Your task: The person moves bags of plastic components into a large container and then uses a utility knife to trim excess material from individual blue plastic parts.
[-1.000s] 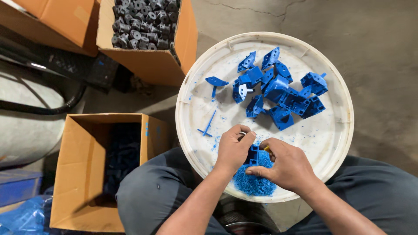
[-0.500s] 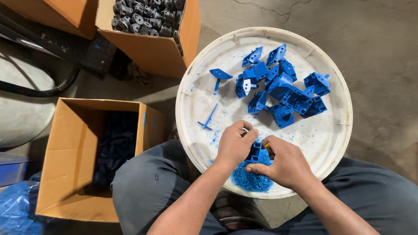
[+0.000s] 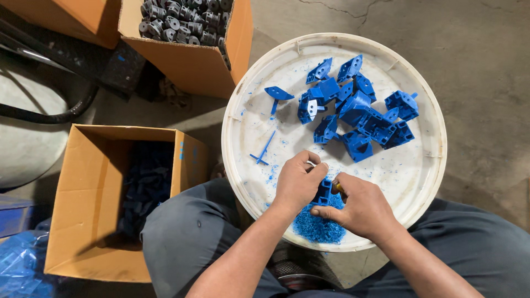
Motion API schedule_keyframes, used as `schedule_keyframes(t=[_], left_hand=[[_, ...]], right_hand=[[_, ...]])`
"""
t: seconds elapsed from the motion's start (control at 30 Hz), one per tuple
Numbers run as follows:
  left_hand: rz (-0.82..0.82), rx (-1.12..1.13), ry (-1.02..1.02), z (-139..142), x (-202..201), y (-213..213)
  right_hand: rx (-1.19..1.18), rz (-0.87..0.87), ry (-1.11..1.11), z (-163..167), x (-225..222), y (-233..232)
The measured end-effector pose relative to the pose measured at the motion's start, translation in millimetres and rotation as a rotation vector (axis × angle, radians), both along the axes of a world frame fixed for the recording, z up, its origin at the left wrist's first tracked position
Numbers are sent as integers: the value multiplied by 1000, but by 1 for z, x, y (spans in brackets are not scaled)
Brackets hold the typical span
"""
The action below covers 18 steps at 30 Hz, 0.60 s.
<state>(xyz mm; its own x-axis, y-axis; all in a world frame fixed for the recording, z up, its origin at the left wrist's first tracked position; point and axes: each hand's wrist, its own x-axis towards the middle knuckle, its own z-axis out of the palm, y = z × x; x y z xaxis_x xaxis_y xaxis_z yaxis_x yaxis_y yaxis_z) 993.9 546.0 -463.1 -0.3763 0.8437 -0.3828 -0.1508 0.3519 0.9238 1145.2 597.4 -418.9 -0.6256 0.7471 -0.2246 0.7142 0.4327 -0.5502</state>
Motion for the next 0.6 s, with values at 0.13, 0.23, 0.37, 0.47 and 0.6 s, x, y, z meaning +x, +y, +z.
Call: schedule_keyframes(t=[0.13, 0.23, 0.37, 0.47, 0.6], left_hand=[[3, 11, -17, 2, 0, 0], [6, 19, -49, 2, 0, 0], [23, 27, -123, 1, 1, 0], [34, 43, -168, 0, 1, 0], [54, 78, -201, -2, 1, 0]], right_hand=[[2, 7, 7, -1, 1, -1], [11, 19, 28, -1, 3, -2], [43, 37, 22, -3, 5, -6], [92, 65, 10, -6, 6, -8], [165, 97, 4, -9, 7, -10]])
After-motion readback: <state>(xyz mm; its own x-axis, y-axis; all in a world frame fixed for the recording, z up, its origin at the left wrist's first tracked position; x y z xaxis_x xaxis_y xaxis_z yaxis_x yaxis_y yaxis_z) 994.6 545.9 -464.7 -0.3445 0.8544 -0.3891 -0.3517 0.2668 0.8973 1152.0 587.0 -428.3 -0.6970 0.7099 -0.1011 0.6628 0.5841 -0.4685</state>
